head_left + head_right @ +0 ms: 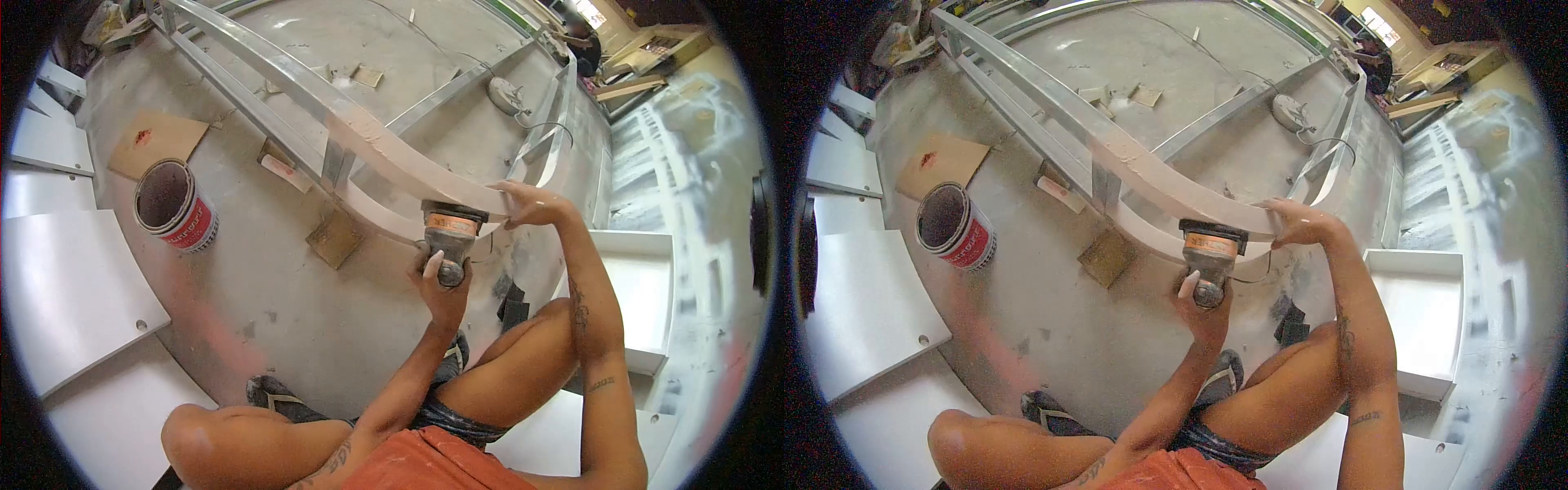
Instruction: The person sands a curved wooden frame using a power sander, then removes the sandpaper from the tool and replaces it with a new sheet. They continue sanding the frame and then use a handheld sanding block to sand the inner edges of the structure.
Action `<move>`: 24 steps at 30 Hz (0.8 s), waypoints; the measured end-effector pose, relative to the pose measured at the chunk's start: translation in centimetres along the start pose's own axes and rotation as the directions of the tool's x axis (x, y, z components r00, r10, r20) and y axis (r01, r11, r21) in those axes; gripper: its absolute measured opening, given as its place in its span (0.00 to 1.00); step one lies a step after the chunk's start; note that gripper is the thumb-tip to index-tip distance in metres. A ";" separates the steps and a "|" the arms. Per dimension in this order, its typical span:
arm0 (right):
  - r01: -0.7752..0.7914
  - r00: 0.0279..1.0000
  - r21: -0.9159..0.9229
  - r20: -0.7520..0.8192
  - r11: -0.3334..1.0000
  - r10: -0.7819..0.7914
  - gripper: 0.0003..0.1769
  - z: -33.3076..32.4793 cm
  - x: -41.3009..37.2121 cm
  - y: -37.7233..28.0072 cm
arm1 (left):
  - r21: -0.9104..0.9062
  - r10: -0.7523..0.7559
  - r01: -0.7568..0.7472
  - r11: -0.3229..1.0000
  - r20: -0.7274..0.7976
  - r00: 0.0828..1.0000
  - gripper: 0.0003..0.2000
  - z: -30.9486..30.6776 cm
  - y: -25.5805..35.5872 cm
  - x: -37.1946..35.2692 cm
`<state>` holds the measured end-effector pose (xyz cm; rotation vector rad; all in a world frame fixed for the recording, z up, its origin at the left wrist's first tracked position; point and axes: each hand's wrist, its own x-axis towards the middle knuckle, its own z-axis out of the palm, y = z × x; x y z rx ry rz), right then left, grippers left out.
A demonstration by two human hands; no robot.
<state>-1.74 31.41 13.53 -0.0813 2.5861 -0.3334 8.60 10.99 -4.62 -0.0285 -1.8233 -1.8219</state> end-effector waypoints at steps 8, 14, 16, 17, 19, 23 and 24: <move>-0.193 0.978 -0.202 0.035 0.960 0.204 0.50 -0.1 -0.1 2.4 | 0.087 0.112 -0.107 0.990 -0.054 0.992 0.36 -2.8 -0.4 5.6; -0.172 0.985 -0.228 -0.006 0.958 0.175 0.49 0.3 -0.4 2.4 | 0.087 0.095 -0.096 0.992 0.019 0.995 0.35 -7.1 -1.5 14.9; -0.150 0.988 -0.232 -0.014 0.961 0.151 0.49 0.4 -0.3 2.5 | 0.021 0.024 -0.025 0.999 0.043 0.999 0.33 -8.0 -2.1 17.6; -0.152 0.988 -0.228 -0.021 0.962 0.152 0.49 0.5 -0.2 2.6 | -0.042 -0.055 0.058 0.997 0.070 0.996 0.31 -8.3 -2.2 18.5; -0.115 0.993 -0.250 -0.020 0.961 0.114 0.49 0.8 -0.2 2.8 | -0.065 -0.082 0.088 0.994 0.090 0.993 0.31 -8.8 -2.5 19.3; -0.127 0.992 -0.236 -0.021 0.963 0.126 0.48 0.6 -0.3 2.6 | 0.022 0.040 -0.040 0.999 0.021 0.999 0.31 -7.7 -2.2 16.8; -0.111 0.994 -0.223 -0.020 0.969 0.109 0.47 0.6 -0.2 2.7 | 0.021 0.041 -0.041 0.999 0.023 0.999 0.31 -7.3 -1.7 15.4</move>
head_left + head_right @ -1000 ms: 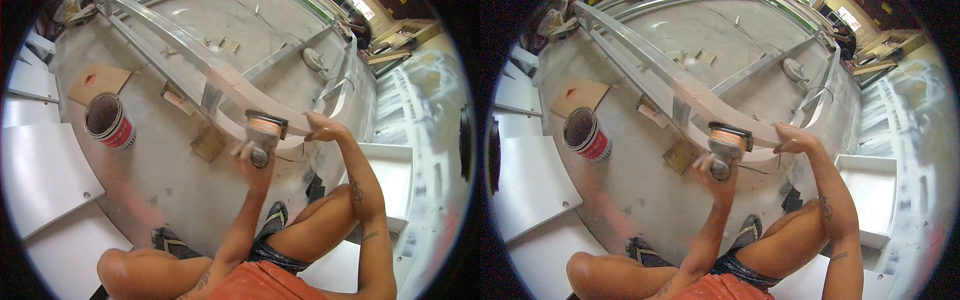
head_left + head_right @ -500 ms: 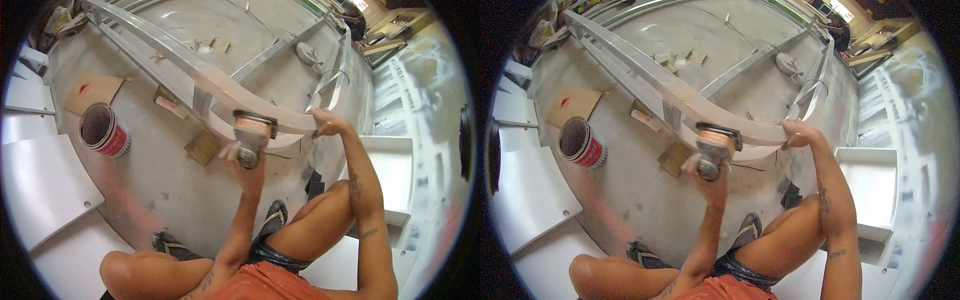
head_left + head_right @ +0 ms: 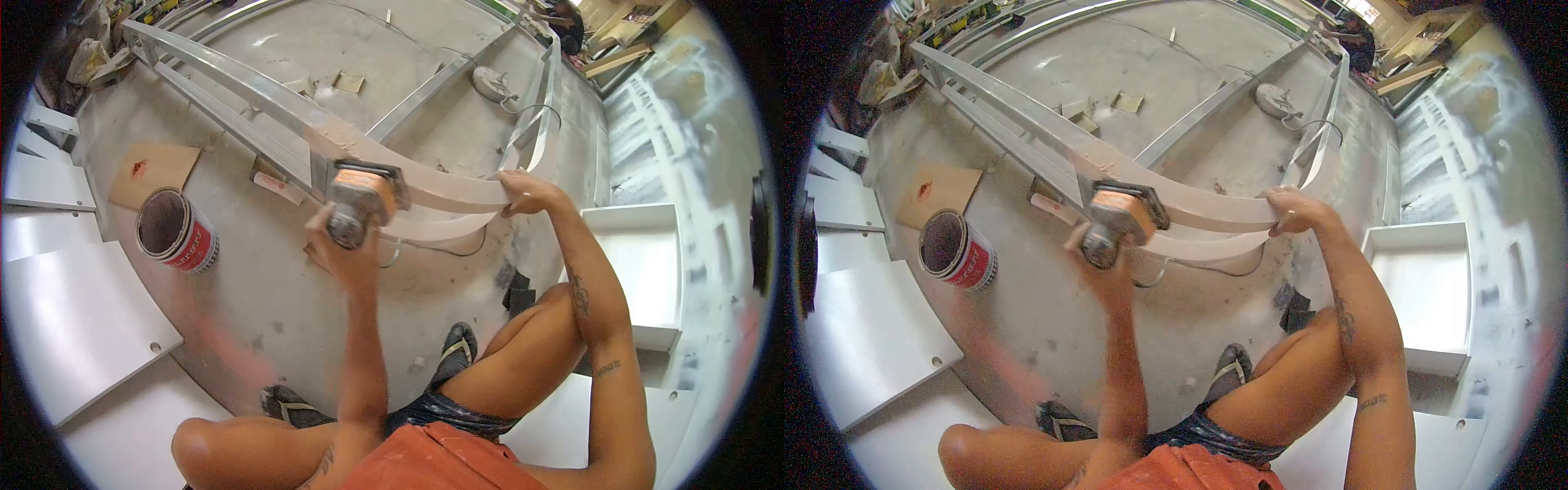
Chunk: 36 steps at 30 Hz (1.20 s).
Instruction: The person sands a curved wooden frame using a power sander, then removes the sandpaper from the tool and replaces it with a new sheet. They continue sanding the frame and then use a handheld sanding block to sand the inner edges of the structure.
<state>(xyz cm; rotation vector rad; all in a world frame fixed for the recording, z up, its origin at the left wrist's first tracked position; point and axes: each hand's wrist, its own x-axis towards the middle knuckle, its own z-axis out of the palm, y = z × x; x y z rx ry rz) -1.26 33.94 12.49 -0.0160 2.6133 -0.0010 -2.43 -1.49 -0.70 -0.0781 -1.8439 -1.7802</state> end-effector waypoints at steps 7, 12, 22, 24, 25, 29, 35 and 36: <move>0.031 0.999 0.042 -0.021 0.999 -0.030 0.49 -0.1 0.0 -0.4 | 0.050 0.024 -0.021 0.999 -0.048 0.999 0.35 5.1 5.2 -10.0; 0.063 0.997 0.087 -0.044 0.994 -0.059 0.46 0.2 0.1 0.5 | 0.020 -0.003 0.002 1.000 0.018 1.000 0.36 7.2 6.3 -13.6; 0.042 0.997 0.056 -0.069 0.998 -0.038 0.40 -0.5 -0.7 -0.4 | 0.071 0.094 -0.091 0.993 -0.043 0.995 0.36 3.9 3.5 -7.6; 0.059 0.993 0.041 -0.101 0.997 -0.054 0.39 -0.4 -1.0 -0.6 | 0.063 0.088 -0.087 0.994 -0.009 0.996 0.35 2.0 2.8 -4.7; 0.078 0.988 0.020 -0.133 0.997 -0.075 0.38 -0.3 -1.0 -0.7 | 0.064 0.089 -0.089 0.994 -0.003 0.996 0.35 1.2 2.6 -3.2; 0.110 0.985 0.088 -0.140 0.990 -0.097 0.39 -0.1 -0.6 -0.2 | 0.045 0.018 -0.022 0.999 0.084 0.996 0.31 -1.2 1.3 2.7; 0.079 0.991 0.006 -0.107 0.997 -0.078 0.41 0.4 0.0 0.6 | -0.067 -0.109 0.119 0.991 0.131 0.985 0.30 -2.6 -1.3 8.3; 0.073 0.993 0.017 -0.091 0.997 -0.071 0.41 0.3 -0.1 0.5 | -0.076 -0.183 0.194 0.978 0.136 0.974 0.31 -2.7 -1.2 8.5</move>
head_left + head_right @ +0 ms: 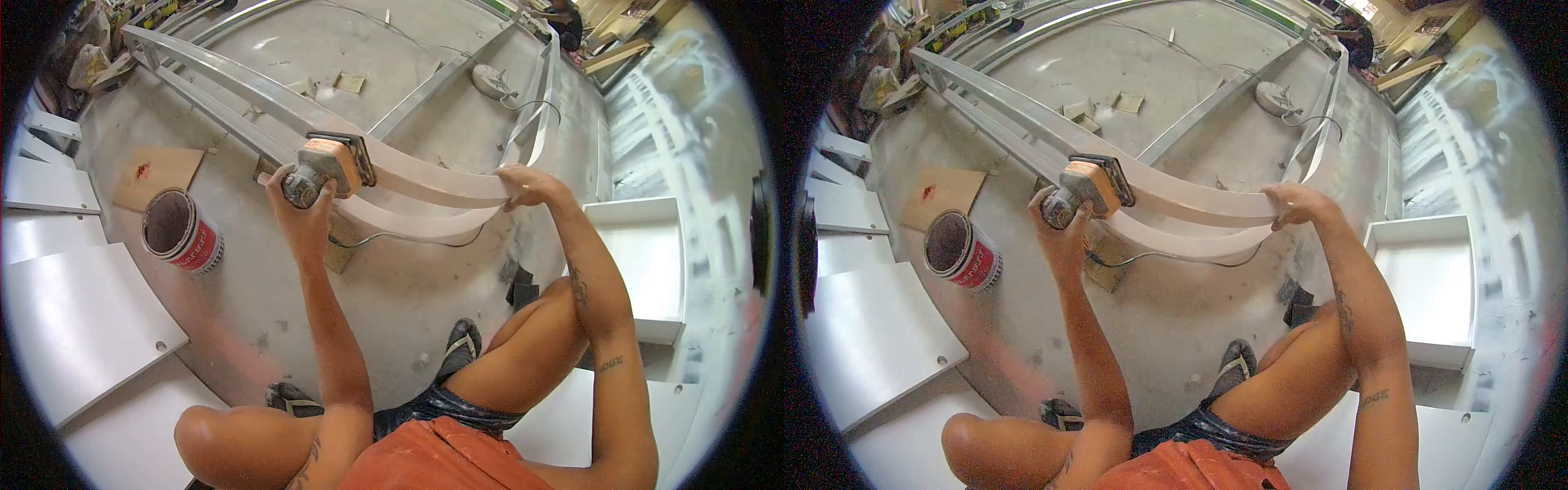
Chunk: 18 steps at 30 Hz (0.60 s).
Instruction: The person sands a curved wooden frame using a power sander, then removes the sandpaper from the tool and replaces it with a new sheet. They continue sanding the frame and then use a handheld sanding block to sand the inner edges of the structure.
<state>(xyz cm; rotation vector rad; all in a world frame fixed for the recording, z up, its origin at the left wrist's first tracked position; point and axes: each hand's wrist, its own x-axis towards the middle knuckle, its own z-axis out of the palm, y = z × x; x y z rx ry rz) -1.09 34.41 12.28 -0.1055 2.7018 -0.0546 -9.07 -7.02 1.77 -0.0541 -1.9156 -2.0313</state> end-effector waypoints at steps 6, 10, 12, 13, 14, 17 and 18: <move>-0.061 0.996 0.040 0.074 0.997 0.058 0.44 0.1 0.3 0.4 | 0.154 0.215 -0.200 0.968 -0.087 0.973 0.33 2.2 0.1 -4.4; -0.066 0.991 0.043 0.118 0.997 0.061 0.47 -0.6 0.2 0.1 | 0.172 0.201 -0.168 0.971 -0.203 0.958 0.34 6.1 1.0 -10.9; -0.089 0.986 0.039 0.142 0.995 0.083 0.47 -0.9 0.3 -0.4 | 0.166 0.181 -0.143 0.976 -0.242 0.953 0.33 8.6 0.7 -14.6; -0.113 0.981 0.034 0.164 0.993 0.106 0.48 -0.9 0.3 -0.5 | 0.146 0.188 -0.156 0.977 -0.244 0.951 0.33 9.9 -0.3 -16.5; -0.116 0.980 0.030 0.165 0.993 0.109 0.48 -0.8 0.1 -0.5 | 0.142 0.185 -0.153 0.978 -0.246 0.952 0.33 10.9 0.0 -18.0; -0.050 0.999 0.072 0.006 0.996 0.050 0.45 -0.3 -0.5 0.0 | 0.187 0.233 -0.198 0.962 -0.191 0.954 0.35 13.6 1.1 -21.6; -0.019 1.000 0.105 0.009 0.994 0.018 0.47 0.1 -0.4 0.7 | 0.154 0.198 -0.174 0.973 -0.157 0.968 0.35 14.4 1.4 -22.5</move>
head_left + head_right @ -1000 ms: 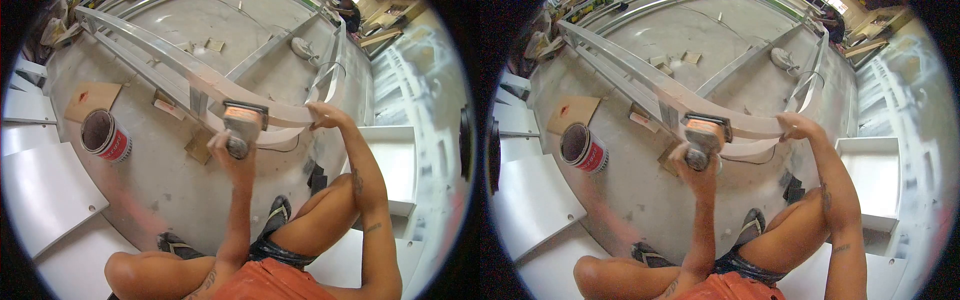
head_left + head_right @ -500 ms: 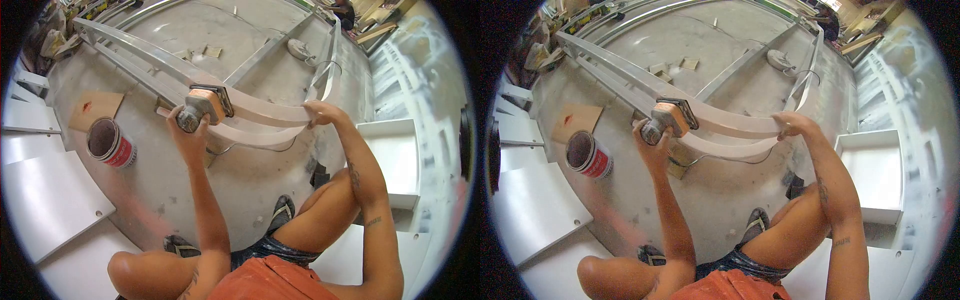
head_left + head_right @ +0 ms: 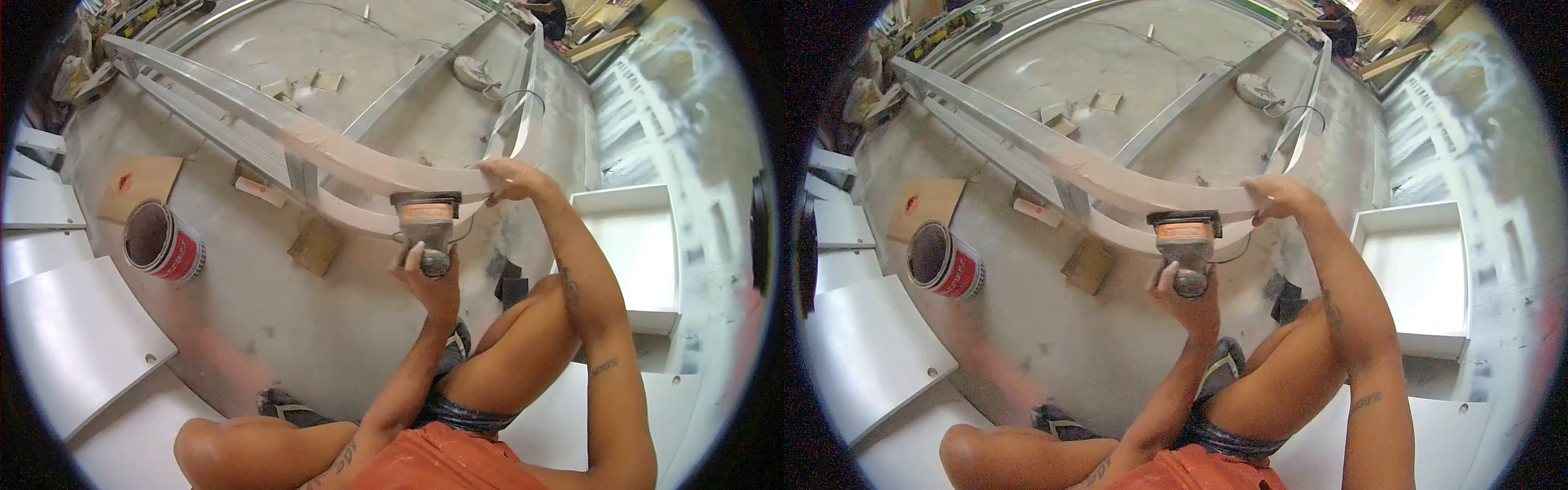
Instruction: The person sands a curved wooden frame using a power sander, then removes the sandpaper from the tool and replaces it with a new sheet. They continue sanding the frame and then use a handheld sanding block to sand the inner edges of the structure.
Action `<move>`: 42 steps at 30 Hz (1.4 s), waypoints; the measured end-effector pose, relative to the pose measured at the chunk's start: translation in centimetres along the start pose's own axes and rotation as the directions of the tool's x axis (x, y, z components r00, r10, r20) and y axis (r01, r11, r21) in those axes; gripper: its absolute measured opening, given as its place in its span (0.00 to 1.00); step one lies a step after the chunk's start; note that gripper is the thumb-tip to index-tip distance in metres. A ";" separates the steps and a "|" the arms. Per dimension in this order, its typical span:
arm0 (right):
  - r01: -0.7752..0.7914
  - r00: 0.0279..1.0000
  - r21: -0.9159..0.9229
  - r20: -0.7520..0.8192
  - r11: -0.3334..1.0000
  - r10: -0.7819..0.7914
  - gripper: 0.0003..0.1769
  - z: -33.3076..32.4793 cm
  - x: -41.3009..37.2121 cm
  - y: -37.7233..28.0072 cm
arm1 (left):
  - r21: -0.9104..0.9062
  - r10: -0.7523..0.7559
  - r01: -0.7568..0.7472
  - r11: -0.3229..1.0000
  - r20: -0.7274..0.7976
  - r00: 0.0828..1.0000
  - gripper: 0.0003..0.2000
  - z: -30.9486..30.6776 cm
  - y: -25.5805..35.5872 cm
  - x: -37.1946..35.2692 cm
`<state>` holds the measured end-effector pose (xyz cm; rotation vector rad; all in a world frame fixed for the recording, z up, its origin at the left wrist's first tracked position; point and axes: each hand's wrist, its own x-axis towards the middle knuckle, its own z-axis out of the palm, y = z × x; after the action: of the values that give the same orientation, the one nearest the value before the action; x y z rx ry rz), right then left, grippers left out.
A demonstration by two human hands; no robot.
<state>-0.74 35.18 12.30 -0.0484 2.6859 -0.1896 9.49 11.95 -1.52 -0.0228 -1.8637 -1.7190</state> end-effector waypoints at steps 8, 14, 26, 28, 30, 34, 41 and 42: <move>-0.005 1.000 0.126 0.004 0.992 0.005 0.48 -1.5 -2.3 0.6 | -0.058 -0.187 0.200 0.978 0.182 0.965 0.36 3.0 0.2 -6.0; -0.017 0.999 0.103 0.031 0.995 0.014 0.47 -1.6 -2.0 1.5 | -0.059 -0.085 0.092 0.994 0.104 0.991 0.33 1.4 0.8 -3.1; -0.031 1.000 0.056 0.006 0.998 0.030 0.48 -0.4 -1.7 3.1 | 0.051 -0.058 0.056 0.997 0.029 0.998 0.32 -5.2 -3.0 9.5; -0.010 1.000 0.133 -0.001 0.991 0.011 0.48 -0.6 -2.0 2.8 | 0.030 -0.008 0.008 1.000 0.003 1.000 0.33 -4.4 -2.9 8.2; -0.018 1.000 0.119 -0.010 0.993 0.020 0.47 -0.2 -1.7 3.2 | 0.090 0.039 -0.038 0.995 -0.017 0.999 0.34 -3.0 -1.7 6.1; -0.055 0.998 0.199 0.030 0.978 0.050 0.45 -1.3 -2.8 1.1 | 0.062 -0.035 0.033 0.998 0.034 0.999 0.35 -0.6 1.7 1.1; -0.021 0.999 0.208 -0.026 0.978 0.027 0.40 -2.4 -5.2 0.6 | -0.127 -0.095 0.123 0.984 0.207 0.974 0.36 2.6 4.8 -4.1; -0.004 0.999 0.194 -0.034 0.981 0.011 0.38 -2.5 -5.4 0.8 | -0.129 -0.092 0.121 0.984 0.210 0.973 0.36 3.0 5.0 -4.6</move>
<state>3.06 36.63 16.78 0.0255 2.6879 -0.4526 13.99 17.25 1.08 -0.1629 -1.9132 -1.9857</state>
